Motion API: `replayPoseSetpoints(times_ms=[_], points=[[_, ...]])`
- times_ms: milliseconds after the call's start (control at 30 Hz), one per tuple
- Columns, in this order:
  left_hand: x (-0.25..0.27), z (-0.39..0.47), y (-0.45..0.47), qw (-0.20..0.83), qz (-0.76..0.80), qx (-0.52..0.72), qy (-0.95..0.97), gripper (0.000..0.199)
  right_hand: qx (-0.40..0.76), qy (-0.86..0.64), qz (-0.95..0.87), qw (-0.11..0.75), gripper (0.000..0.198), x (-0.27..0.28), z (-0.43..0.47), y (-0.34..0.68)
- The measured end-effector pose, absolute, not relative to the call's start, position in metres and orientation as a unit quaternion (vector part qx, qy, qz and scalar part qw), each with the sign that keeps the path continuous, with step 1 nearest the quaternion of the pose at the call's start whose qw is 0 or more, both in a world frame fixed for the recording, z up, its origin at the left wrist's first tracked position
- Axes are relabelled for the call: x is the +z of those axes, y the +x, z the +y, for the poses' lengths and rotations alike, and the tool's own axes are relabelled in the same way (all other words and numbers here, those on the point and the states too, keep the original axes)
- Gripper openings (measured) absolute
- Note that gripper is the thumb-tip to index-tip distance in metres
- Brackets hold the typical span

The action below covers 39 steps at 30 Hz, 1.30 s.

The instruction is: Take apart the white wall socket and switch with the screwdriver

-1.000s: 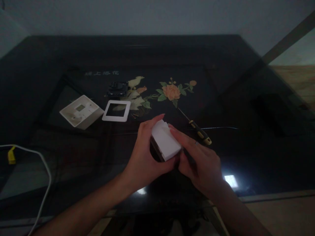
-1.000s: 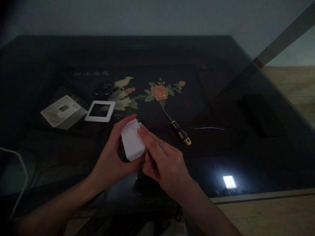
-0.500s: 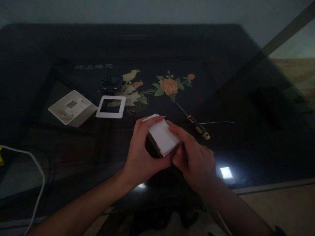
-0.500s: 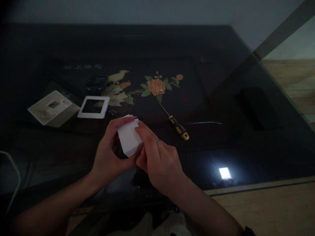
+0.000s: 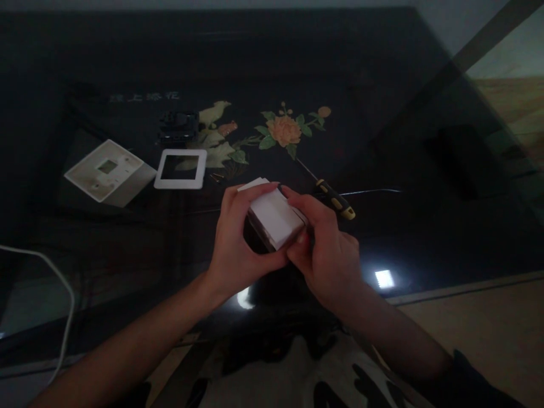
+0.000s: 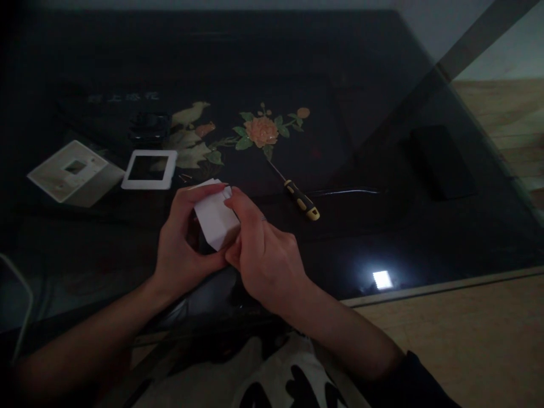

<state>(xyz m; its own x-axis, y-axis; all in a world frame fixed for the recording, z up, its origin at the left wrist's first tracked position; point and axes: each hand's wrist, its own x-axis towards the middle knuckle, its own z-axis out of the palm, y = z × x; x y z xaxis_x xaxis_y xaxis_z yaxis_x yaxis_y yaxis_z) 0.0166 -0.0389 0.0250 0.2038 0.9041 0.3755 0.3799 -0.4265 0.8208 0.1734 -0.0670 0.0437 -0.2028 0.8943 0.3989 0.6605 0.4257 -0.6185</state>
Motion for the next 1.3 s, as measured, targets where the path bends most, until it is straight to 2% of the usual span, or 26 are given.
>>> replayPoseSetpoints(times_ms=[200,467,667,800,867,933,1033,1133,1300], points=[[0.023,-0.041,0.017,0.29,0.442,0.436,0.728,0.075,0.153,-0.494,-0.767,0.38,0.052,0.042,-0.068,0.175],[0.024,-0.039,0.016,0.278,0.428,0.43,0.745,0.068,0.145,-0.474,-0.784,0.373,0.05,0.044,-0.066,0.18],[0.027,-0.034,0.014,0.365,0.444,0.425,0.699,0.064,0.121,-0.459,-0.816,0.33,0.041,0.053,-0.063,0.188],[0.031,-0.03,0.015,0.461,0.47,0.438,0.613,0.061,0.141,-0.51,-0.777,0.342,0.047,0.056,-0.047,0.213],[0.034,-0.029,0.016,0.527,0.472,0.45,0.545,0.064,0.092,-0.572,-0.76,0.293,0.045,0.054,-0.033,0.227],[0.036,-0.027,0.016,0.586,0.464,0.465,0.475,0.07,0.03,-0.624,-0.759,0.181,0.045,0.048,-0.019,0.236],[0.04,-0.025,0.015,0.636,0.458,0.483,0.39,0.077,0.021,-0.649,-0.758,0.063,0.055,0.035,-0.003,0.236],[0.042,-0.023,0.015,0.657,0.459,0.489,0.344,0.075,0.048,-0.65,-0.757,0.05,0.051,0.022,0.002,0.23],[0.042,-0.023,0.014,0.658,0.463,0.501,0.319,0.071,0.072,-0.647,-0.754,0.089,0.04,0.025,-0.001,0.227]])
